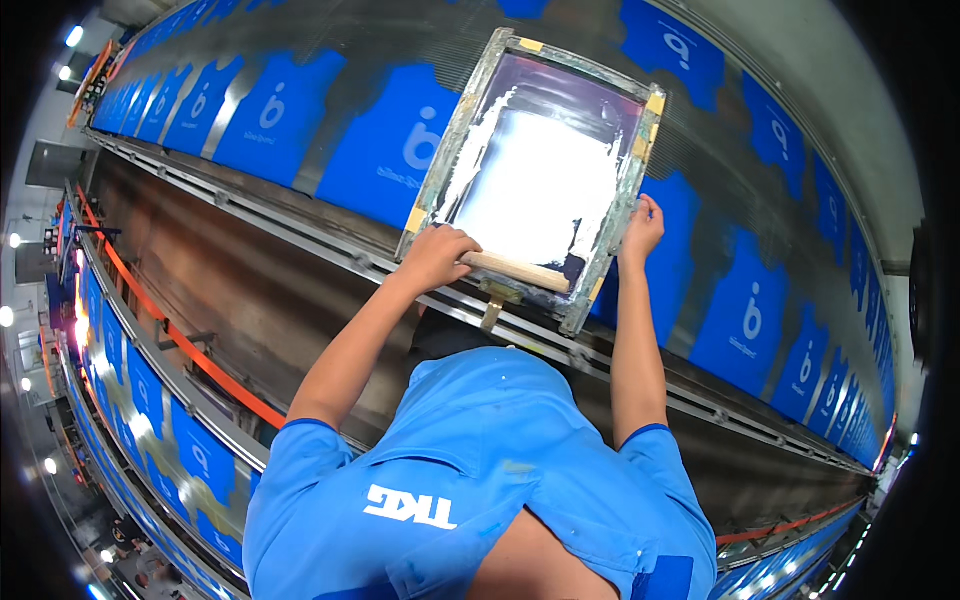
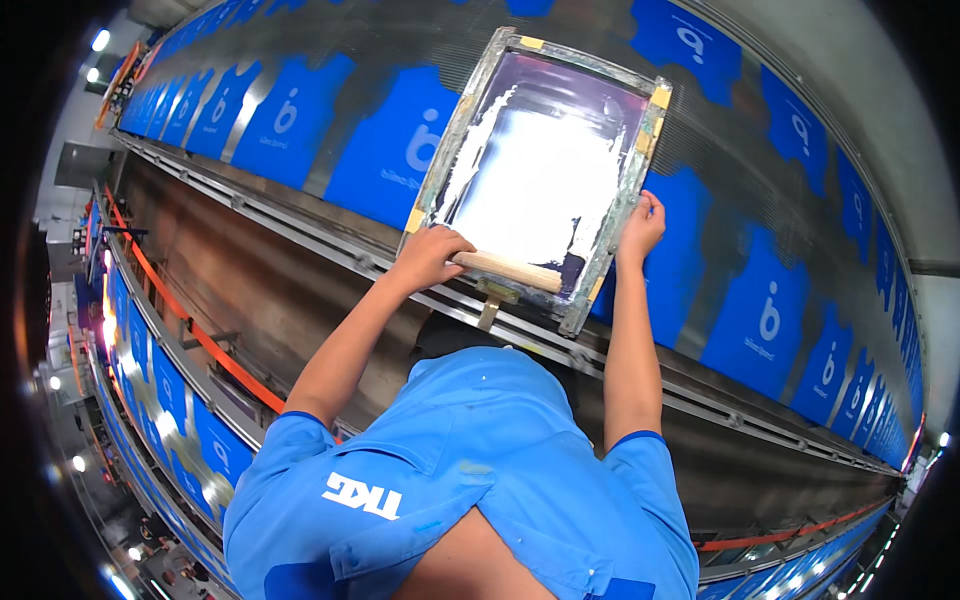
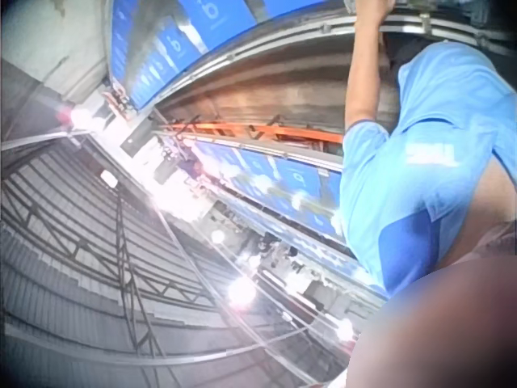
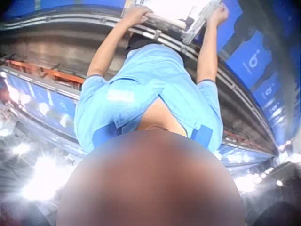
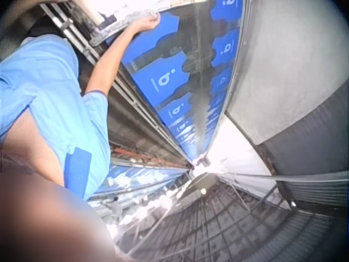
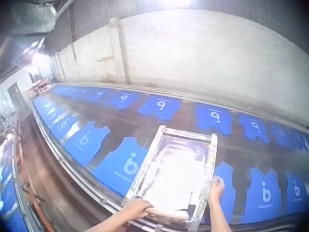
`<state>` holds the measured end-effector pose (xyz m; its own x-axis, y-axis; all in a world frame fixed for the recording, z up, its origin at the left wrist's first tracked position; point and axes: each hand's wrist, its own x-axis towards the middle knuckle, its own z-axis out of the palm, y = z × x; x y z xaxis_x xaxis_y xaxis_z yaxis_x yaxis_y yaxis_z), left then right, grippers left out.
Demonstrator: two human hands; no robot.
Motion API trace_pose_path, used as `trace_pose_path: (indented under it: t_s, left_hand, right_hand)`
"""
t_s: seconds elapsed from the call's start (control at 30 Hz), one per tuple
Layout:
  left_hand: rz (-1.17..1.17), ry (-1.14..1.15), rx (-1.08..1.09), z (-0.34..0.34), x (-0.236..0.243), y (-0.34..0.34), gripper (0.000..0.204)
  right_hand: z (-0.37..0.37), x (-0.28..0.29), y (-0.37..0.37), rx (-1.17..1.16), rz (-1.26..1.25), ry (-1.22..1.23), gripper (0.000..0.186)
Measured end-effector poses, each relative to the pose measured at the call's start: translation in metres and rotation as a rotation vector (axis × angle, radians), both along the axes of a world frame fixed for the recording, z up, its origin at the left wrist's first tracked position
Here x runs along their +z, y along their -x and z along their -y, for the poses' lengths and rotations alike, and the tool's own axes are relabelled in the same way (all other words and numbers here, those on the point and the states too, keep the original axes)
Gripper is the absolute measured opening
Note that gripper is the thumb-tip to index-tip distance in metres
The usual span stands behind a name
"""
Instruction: The person uses a squeegee to pull white ink across a screen-printing frame, repeatedly applying ink to blue t-shirts laid out on a long table. The person lifts the frame, repositions it, and continues printing the same logo across multiple shirts.
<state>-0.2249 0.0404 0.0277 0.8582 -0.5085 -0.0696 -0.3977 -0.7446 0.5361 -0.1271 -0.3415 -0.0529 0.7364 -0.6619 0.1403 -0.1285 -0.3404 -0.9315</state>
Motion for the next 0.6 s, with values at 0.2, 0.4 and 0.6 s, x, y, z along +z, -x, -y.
trace_pose_path:
  t_s: [0.2, 0.4, 0.6]
  left_hand:
    - [-0.008, -0.057, 0.008, -0.023, -0.002, 0.007, 0.033]
    - [0.152, -0.059, -0.068, -0.021, -0.017, 0.018, 0.042]
    - [0.112, -0.014, 0.014, -0.004, -0.013, 0.046, 0.045]
  right_hand:
    - [-0.025, 0.006, 0.017, 0.034, -0.037, -0.052, 0.022]
    - [-0.018, 0.002, 0.024, 0.047, 0.007, 0.056, 0.024]
    - [-0.013, 0.018, 0.044, 0.021, -0.129, 0.148, 0.025]
